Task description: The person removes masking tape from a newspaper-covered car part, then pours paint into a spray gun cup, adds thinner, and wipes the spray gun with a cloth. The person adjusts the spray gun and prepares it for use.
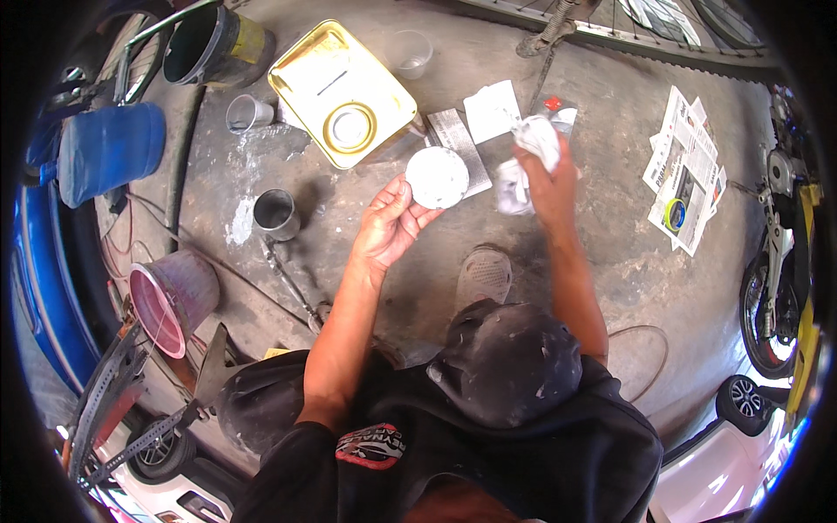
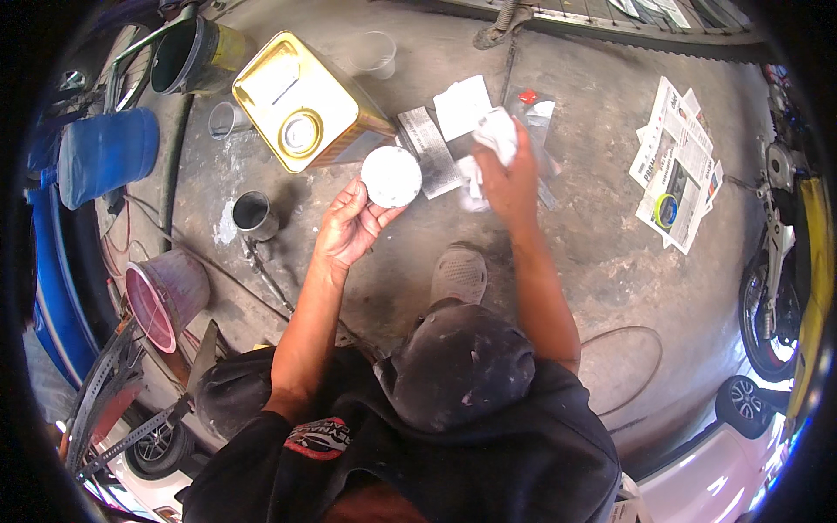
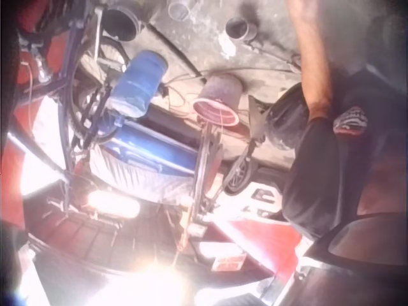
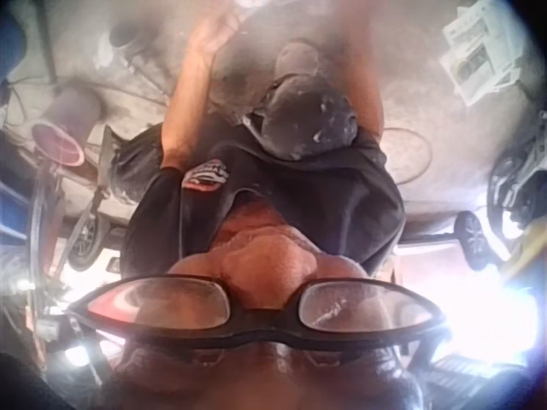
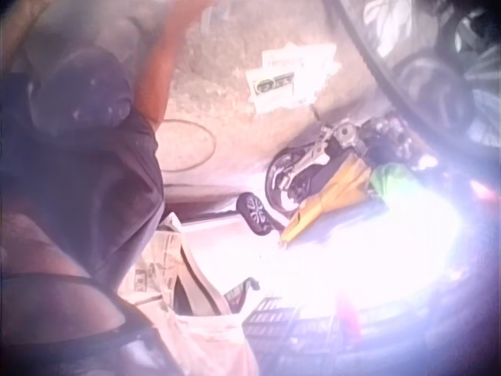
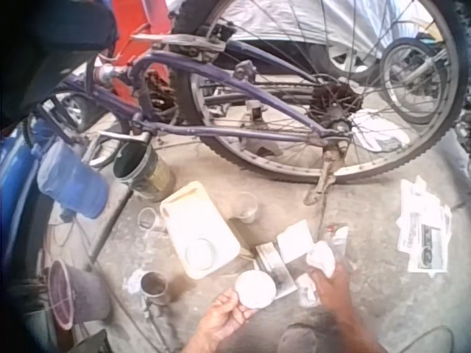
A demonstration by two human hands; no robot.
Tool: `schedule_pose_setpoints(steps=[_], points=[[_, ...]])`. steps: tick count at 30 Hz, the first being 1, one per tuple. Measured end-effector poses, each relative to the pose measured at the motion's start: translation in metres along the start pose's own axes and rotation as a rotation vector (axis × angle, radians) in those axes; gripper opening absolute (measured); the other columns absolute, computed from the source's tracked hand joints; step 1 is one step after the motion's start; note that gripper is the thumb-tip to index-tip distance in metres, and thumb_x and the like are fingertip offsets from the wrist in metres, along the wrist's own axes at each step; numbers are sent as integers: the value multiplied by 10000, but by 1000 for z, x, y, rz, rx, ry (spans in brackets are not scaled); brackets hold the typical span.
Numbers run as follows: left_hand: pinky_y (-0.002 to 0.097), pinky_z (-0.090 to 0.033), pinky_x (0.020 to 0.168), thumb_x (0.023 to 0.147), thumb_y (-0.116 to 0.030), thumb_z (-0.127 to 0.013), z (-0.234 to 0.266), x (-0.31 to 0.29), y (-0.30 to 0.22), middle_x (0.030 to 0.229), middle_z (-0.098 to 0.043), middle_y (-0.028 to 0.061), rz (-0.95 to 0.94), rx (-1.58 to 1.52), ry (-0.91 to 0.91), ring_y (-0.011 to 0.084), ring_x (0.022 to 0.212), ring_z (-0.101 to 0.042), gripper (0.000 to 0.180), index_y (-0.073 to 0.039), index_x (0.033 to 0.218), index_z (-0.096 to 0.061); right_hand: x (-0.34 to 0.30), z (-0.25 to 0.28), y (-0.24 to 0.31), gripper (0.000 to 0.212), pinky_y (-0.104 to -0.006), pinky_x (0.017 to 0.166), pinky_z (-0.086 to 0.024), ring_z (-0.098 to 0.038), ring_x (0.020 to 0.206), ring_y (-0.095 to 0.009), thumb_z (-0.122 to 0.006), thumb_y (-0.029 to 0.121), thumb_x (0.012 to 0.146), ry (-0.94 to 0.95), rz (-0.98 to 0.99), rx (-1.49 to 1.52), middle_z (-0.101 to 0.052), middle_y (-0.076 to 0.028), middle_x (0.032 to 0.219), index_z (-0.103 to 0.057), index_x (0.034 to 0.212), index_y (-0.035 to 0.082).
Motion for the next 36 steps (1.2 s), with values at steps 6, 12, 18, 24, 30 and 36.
schedule_pose_setpoints(steps=[6, 12, 18, 24, 30, 36], points=[[409, -560, 1005, 1074, -167, -527, -28, 9, 10, 1405, -605, 184, -77, 856, -471, 313, 1238, -637, 389, -69, 1450, -514, -59, -84, -1, 416, -329, 832, -541, -656, 962, -126, -628, 274, 1038, 500, -176, 182, -699, -60, 1084, -580, 1352, 6], [467, -445, 1136, 928, -158, -730, -70, -6, 4, 1652, -204, 249, -370, 1613, -64, 442, 1465, -378, 743, -103, 1576, -371, -51, -77, -23, 388, -291, 872, -507, -609, 1061, -114, -634, 213, 1012, 380, -370, 26, -682, -72, 1175, -602, 1326, -14], [474, -461, 1091, 907, -303, -779, -70, -7, -18, 1449, -507, 248, -73, 1565, 14, 440, 1314, -526, 847, -118, 1584, -305, -66, -61, -26, 451, -330, 914, -543, -659, 1067, -172, -557, 297, 1033, 585, -586, 445, -661, -113, 1174, -578, 1310, -58], [475, -466, 1049, 996, -720, -385, -53, -11, -9, 1242, -617, 332, 33, 1338, -176, 431, 1237, -594, 834, -16, 1443, -386, -63, -69, -12, 317, -300, 901, -538, -665, 1009, -132, -550, 105, 1046, 476, -491, 513, -696, -86, 1163, -592, 1313, -60], [455, -432, 1097, 993, -765, -82, -42, 1, -3, 1276, -629, 316, 203, 1149, -261, 436, 1295, -565, 967, 2, 1430, -477, -74, -62, -24, 165, -290, 762, -528, -663, 818, -133, -641, 75, 987, 626, -442, 257, -739, -85, 997, -696, 1086, -46], [463, -376, 1160, 1031, -682, -41, -30, -7, -19, 1432, -572, 256, 218, 1327, -427, 420, 1369, -505, 898, -38, 1506, -448, -68, -97, 12, 162, -466, 785, -525, -656, 880, -433, -663, 93, 829, 871, 415, -903, -677, -257, 976, -699, 896, -50]])
Point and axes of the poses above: each hand's wrist, its own x-axis towards the middle knuckle, its own z-axis out of the back of the hand, y = z × x, the point moved 4 cm from there along x, towards the middle knuckle
